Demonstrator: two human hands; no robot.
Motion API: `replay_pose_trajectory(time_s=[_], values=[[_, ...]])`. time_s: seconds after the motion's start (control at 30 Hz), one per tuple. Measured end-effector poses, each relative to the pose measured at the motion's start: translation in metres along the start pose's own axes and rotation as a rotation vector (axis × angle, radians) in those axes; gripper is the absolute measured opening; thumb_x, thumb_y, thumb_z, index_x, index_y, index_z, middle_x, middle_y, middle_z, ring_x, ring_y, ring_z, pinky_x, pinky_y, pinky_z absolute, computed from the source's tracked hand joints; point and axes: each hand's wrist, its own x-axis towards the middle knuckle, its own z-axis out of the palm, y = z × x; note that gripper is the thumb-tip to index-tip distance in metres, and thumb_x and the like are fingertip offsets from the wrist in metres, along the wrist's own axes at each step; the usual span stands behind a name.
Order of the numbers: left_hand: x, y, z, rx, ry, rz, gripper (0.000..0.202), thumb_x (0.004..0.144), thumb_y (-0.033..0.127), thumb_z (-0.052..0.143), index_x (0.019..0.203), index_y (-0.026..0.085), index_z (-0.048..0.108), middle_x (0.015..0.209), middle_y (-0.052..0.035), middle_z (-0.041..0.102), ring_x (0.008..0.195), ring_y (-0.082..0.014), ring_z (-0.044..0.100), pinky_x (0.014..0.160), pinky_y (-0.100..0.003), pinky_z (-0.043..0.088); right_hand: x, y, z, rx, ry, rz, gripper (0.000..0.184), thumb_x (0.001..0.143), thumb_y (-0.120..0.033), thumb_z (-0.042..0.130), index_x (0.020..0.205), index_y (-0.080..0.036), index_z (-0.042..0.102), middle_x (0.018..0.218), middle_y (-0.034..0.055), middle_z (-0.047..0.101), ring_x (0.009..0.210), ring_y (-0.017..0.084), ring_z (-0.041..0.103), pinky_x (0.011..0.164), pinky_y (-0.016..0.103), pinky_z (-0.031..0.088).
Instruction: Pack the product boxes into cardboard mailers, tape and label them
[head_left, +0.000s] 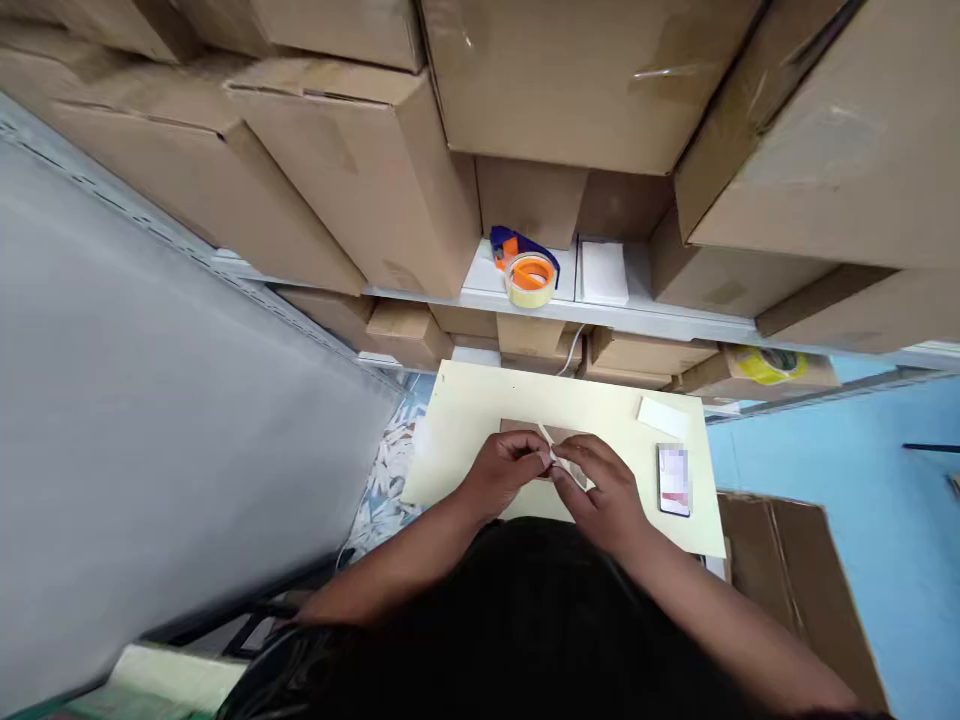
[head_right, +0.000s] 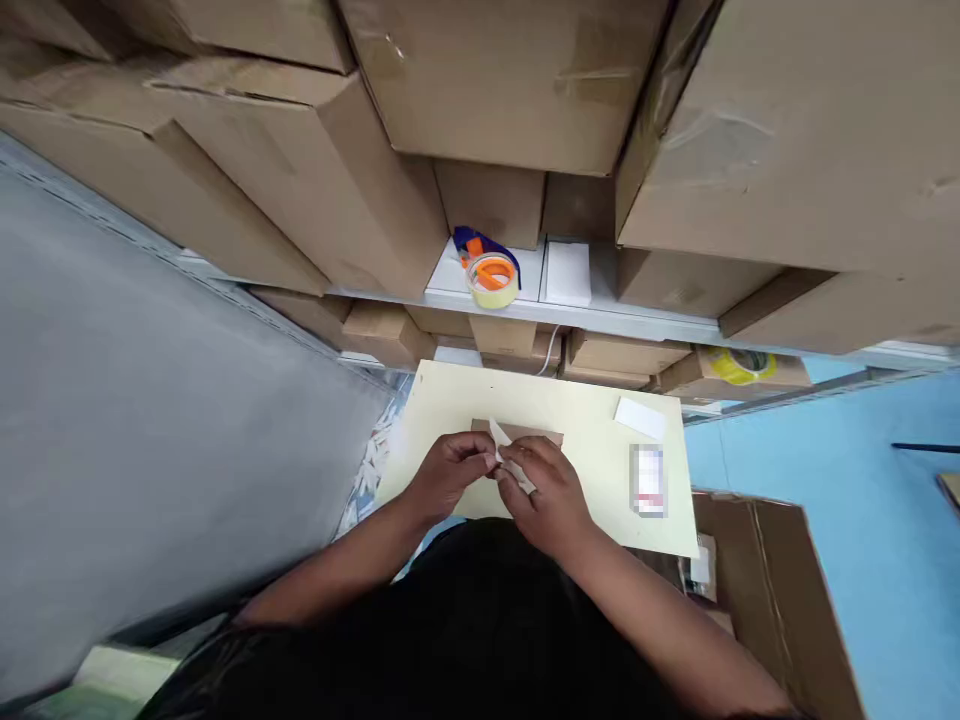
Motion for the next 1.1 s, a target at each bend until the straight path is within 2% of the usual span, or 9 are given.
replay_pose_trajectory(time_s=[0.3,0.47,0.57,0.83,1.1], values=[[0.000,-0.007,-0.003,0.015,-0.014,-0.007,0.024,0.077,0.036,0.079,0.070,0.014,0.071,0.067,0.0000,0.063,0.068,-0.0120,0.057,0.071,-0.026,0.049,-0.001,0.005,-0.004,-0.058,0.001,-0.069,0.038,0.093,-0.013,0.065,0.128,-0.028,0.070,0.104,0.0084,0.073,0.090,0.022,0.071,0.078,0.039,0.063],[-0.001,-0.015,-0.004,0.043,0.011,-0.011,0.023,0.078,0.035,0.077,0.073,0.014,0.071,0.070,-0.0004,0.064,0.069,-0.0125,0.057,0.072,-0.027,0.049,-0.003,0.006,-0.002,-0.086,0.010,-0.083,0.034,0.093,-0.012,0.065,0.124,-0.025,0.072,0.102,0.0094,0.074,0.088,0.023,0.071,0.076,0.039,0.063],[-0.001,-0.019,-0.005,0.098,0.020,0.008,0.022,0.081,0.035,0.074,0.074,0.015,0.069,0.072,-0.0007,0.064,0.071,-0.0130,0.057,0.072,-0.027,0.048,-0.003,0.006,0.000,-0.087,0.014,-0.066,0.031,0.094,-0.013,0.065,0.122,-0.025,0.073,0.102,0.0092,0.075,0.090,0.022,0.072,0.077,0.038,0.063],[-0.004,-0.022,-0.010,0.404,0.054,0.195,0.014,0.086,0.026,0.065,0.075,0.017,0.067,0.075,0.0004,0.064,0.074,-0.0131,0.057,0.072,-0.025,0.044,-0.002,0.006,0.001,-0.083,-0.048,-0.006,0.020,0.096,-0.017,0.063,0.110,-0.023,0.076,0.093,0.0081,0.075,0.084,0.021,0.071,0.074,0.036,0.061],[-0.009,-0.021,-0.008,0.458,0.047,0.203,0.013,0.086,0.024,0.063,0.075,0.018,0.067,0.077,0.0001,0.065,0.075,-0.0137,0.059,0.073,-0.026,0.045,-0.003,0.004,0.002,-0.027,-0.059,0.069,0.017,0.095,-0.017,0.059,0.100,-0.023,0.075,0.087,0.0060,0.073,0.080,0.020,0.069,0.072,0.033,0.057]])
